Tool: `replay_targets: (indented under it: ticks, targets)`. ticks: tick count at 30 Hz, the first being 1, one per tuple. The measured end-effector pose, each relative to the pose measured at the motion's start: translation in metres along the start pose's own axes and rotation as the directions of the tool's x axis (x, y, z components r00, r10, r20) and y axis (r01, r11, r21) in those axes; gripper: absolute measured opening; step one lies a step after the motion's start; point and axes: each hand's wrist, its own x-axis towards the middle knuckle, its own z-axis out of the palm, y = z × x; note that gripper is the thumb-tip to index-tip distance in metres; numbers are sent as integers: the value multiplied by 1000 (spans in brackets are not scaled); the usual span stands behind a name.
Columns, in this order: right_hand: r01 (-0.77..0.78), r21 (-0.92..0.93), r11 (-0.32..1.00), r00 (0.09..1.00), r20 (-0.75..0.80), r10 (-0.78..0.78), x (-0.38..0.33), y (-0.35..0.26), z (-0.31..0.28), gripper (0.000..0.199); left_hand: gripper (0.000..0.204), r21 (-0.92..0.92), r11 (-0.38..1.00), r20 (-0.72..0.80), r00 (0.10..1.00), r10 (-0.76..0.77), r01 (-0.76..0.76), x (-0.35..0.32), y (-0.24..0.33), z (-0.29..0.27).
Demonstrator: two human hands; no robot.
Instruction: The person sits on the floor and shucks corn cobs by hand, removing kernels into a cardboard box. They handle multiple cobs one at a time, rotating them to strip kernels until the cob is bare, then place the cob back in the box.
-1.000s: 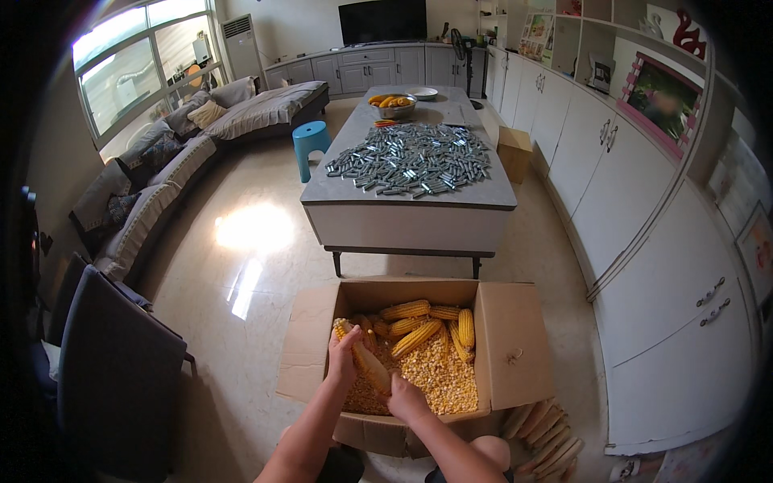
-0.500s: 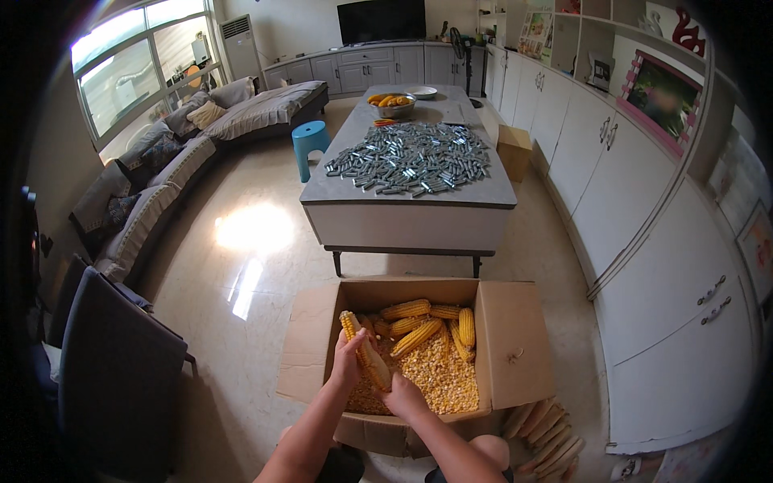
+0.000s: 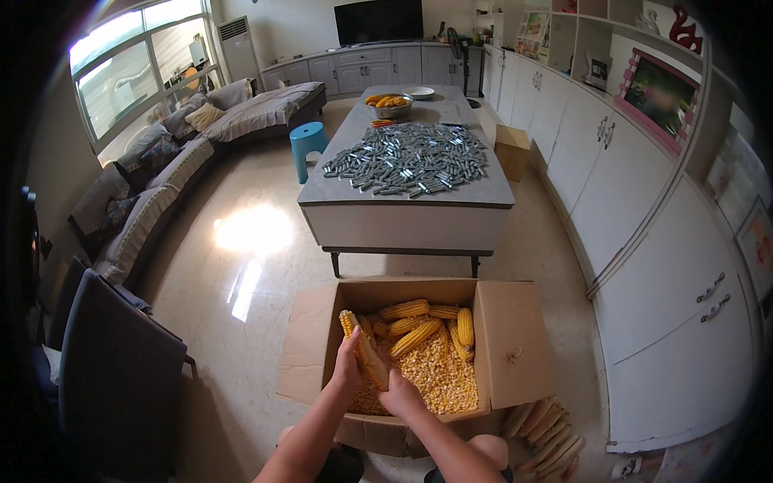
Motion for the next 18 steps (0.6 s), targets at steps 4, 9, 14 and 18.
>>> replay_targets:
  ticks: [4, 9, 14, 18]
  targets:
    - [16, -33, 999, 1000, 9, -16, 0, 4, 6, 46, 27, 94, 995, -75, 997, -12, 19, -4, 3, 5]
    - [18, -55, 998, 1000, 10, -17, -2, 5, 7, 44, 25, 144, 988, -107, 994, -36, 51, 1, 0, 1]
    - [29, -34, 999, 1000, 12, -28, -4, -6, -7, 42, 26, -156, 983, -37, 994, -100, 93, -5, 6, 6]
    - [32, -42, 999, 999, 0, -32, 1, 6, 6, 47, 25, -126, 990, -65, 996, -67, 58, 5, 0, -4]
